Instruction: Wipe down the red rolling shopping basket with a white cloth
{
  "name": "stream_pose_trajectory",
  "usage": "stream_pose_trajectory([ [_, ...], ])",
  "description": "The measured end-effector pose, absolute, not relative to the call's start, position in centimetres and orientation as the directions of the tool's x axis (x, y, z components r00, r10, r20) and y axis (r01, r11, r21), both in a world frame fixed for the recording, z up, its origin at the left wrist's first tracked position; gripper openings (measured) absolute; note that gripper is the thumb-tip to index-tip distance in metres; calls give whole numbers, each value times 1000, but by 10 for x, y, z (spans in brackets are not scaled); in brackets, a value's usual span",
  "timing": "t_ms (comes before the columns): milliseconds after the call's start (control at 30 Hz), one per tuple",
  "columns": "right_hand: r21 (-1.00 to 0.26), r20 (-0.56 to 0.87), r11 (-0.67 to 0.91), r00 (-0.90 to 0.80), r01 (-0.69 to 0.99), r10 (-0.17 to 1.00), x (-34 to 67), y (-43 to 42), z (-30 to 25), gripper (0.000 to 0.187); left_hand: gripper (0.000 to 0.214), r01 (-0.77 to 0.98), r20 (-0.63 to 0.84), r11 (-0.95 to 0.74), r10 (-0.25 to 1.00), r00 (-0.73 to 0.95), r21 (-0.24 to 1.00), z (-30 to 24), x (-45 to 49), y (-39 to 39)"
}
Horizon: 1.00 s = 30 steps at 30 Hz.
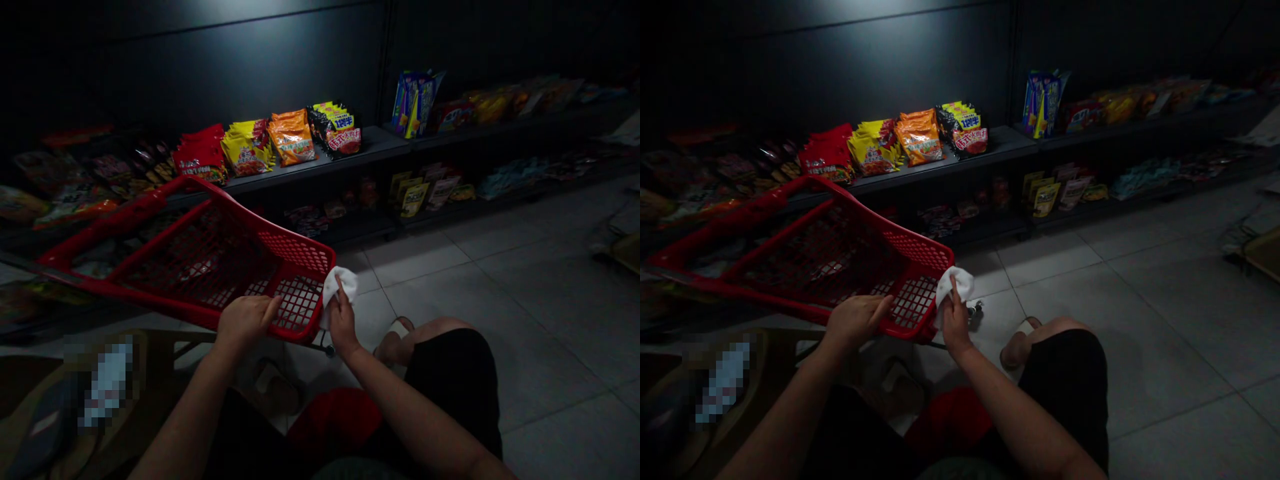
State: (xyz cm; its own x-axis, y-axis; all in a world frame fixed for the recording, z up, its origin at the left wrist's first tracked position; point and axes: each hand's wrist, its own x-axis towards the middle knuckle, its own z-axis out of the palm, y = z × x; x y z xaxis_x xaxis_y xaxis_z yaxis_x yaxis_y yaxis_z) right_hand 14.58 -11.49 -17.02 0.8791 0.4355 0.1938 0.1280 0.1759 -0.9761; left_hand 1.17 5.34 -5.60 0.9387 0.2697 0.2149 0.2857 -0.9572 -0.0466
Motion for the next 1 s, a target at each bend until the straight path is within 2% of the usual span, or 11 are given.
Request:
stream_pose_trajectory([
  [133, -971, 226, 159, 908, 180, 353, 173, -102, -163, 47, 48, 234, 206, -969, 214, 955, -79, -61, 10, 48],
  [233, -946, 321, 169, 862, 276, 393, 176, -109, -159, 44, 44, 156, 239, -986, 138, 961, -56, -59, 7, 45],
  [333, -900, 431, 176, 762, 398, 483, 195, -116, -154, 38, 42, 127, 261, -990, 106, 960, -63, -59, 10, 39],
  [400, -894, 443, 182, 752, 409, 487, 215, -114, -152, 38, 41, 127, 272, -989, 101, 957, -80, -60, 15, 37],
  [567, -978, 168, 159, 954, 131, 249, 218, -102, -166, 63, 42, 111, 294, -990, 81, 952, -86, -59, 27, 40],
  [633, -982, 130, 163, 960, 91, 249, 189, -105, -177, 63, 43, 120, 296, -989, 89, 951, -89, -59, 25, 42],
  [800, -983, 134, 166, 930, 81, 343, 123, -130, -193, 44, 42, 137, 290, -988, 110, 951, -71, -60, 2, 47],
  [900, -985, 114, 157, 945, 68, 308, 136, -131, -184, 42, 39, 133, 250, -989, 114, 961, -62, -59, -10, 52],
  [1000, -988, 9, 152, 960, -35, 280, 158, -118, -170, 40, 39, 155, 224, -987, 140, 965, -49, -57, -14, 55],
])
